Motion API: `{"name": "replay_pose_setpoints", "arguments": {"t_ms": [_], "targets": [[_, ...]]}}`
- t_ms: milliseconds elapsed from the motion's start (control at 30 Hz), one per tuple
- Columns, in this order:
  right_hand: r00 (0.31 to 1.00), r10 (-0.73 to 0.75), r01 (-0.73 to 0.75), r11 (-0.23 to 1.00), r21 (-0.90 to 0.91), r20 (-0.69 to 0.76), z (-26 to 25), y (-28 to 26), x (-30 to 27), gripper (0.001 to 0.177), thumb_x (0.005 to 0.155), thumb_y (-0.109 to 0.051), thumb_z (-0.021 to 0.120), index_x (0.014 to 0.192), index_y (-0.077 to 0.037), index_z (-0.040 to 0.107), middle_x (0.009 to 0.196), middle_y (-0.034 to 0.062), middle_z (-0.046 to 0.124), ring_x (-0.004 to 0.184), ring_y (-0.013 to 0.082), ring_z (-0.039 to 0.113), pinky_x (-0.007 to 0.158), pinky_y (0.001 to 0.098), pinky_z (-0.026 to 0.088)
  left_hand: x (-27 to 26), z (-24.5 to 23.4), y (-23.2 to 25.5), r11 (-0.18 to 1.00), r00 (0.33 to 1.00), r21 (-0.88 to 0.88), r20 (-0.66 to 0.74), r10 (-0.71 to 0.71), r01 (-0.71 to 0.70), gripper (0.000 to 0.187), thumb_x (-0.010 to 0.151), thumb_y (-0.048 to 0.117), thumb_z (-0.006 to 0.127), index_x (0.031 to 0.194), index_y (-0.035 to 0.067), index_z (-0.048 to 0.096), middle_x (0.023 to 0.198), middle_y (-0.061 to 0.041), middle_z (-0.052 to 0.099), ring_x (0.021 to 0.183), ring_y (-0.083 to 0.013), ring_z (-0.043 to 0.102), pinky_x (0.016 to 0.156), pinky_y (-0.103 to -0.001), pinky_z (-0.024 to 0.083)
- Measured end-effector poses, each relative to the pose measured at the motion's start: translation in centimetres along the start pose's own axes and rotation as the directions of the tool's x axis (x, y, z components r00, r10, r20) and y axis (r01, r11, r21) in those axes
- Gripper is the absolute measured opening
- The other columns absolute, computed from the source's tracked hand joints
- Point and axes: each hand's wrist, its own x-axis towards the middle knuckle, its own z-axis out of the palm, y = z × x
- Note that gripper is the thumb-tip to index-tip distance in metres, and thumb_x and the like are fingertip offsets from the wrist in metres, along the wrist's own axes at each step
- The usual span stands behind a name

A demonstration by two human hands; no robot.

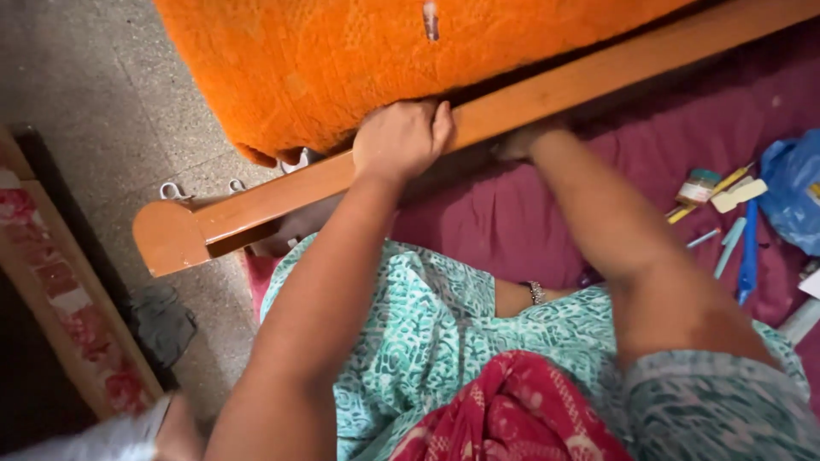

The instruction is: The recorder uses various tools including screwdrivers, brushes, and markers to repair or maintain a wooden bed frame.

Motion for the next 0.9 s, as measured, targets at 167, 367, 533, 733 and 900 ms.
{"name": "replay_pose_setpoints", "arguments": {"t_ms": [167, 367, 533, 733, 900], "targets": [[0.988, -0.130, 0.134, 0.990, 0.042, -0.082, -1.0, -8.3, 1.2, 0.082, 0.082, -0.062, 0.062, 0.152, -0.026, 0.041, 0.162, 0.0099, 0.030, 0.147, 0.0332, 0.026, 0.118, 0.0483, 0.023, 0.2, 0.2, -0.1, 0.999, 0.999, -0.014, -0.028, 0.042, -0.043, 0.047, 0.100, 0.045, 0.044, 0.088, 0.015, 0.078, 0.086, -0.019, 0.075, 0.080, -0.0420, 0.071, 0.078, -0.055, 0.056], [0.961, -0.222, 0.230, 0.973, 0.034, -0.163, 2.7, -7.5, 0.4, 0.084, 0.081, -0.062, 0.064, 0.152, -0.025, 0.039, 0.162, 0.0137, 0.028, 0.147, 0.0369, 0.025, 0.118, 0.0501, 0.021, 0.3, 0.0, -0.5, 1.000, 0.999, -0.011, -0.028, 0.028, -0.028, 0.049, 0.100, 0.046, 0.044, 0.086, 0.014, 0.078, 0.085, -0.019, 0.075, 0.080, -0.0413, 0.072, 0.077, -0.054, 0.057], [0.971, -0.225, 0.231, 0.970, 0.079, -0.076, 1.6, -7.4, 2.5, 0.077, 0.087, -0.055, 0.059, 0.153, -0.021, 0.040, 0.163, 0.0136, 0.029, 0.149, 0.0336, 0.027, 0.120, 0.0473, 0.022, 0.5, 0.0, -0.5, 0.999, 0.999, -0.039, -0.014, 0.037, -0.037, 0.049, 0.100, 0.046, 0.043, 0.087, 0.014, 0.078, 0.085, -0.020, 0.075, 0.080, -0.0416, 0.072, 0.078, -0.055, 0.056], [0.969, -0.249, 0.244, 0.958, 0.149, 0.013, 4.6, -3.4, 3.9, 0.068, 0.095, -0.046, 0.052, 0.155, -0.016, 0.040, 0.165, 0.0135, 0.030, 0.151, 0.0297, 0.028, 0.122, 0.0440, 0.023, 0.3, 0.2, -0.4, 1.000, 1.000, -0.007, 0.002, 0.020, -0.020, 0.050, 0.100, 0.048, 0.043, 0.089, 0.013, 0.078, 0.087, -0.020, 0.075, 0.082, -0.0416, 0.072, 0.079, -0.055, 0.056], [0.975, -0.215, 0.195, 0.949, 0.247, 0.055, 4.1, -3.2, 3.4, 0.065, 0.093, -0.041, 0.057, 0.151, -0.013, 0.049, 0.161, 0.0136, 0.042, 0.149, 0.0273, 0.038, 0.123, 0.0407, 0.029, 0.1, 0.0, -0.4, 1.000, 1.000, -0.011, 0.012, 0.014, -0.013, 0.051, 0.100, 0.048, 0.042, 0.089, 0.014, 0.078, 0.088, -0.020, 0.075, 0.084, -0.0417, 0.071, 0.082, -0.054, 0.056]]}}
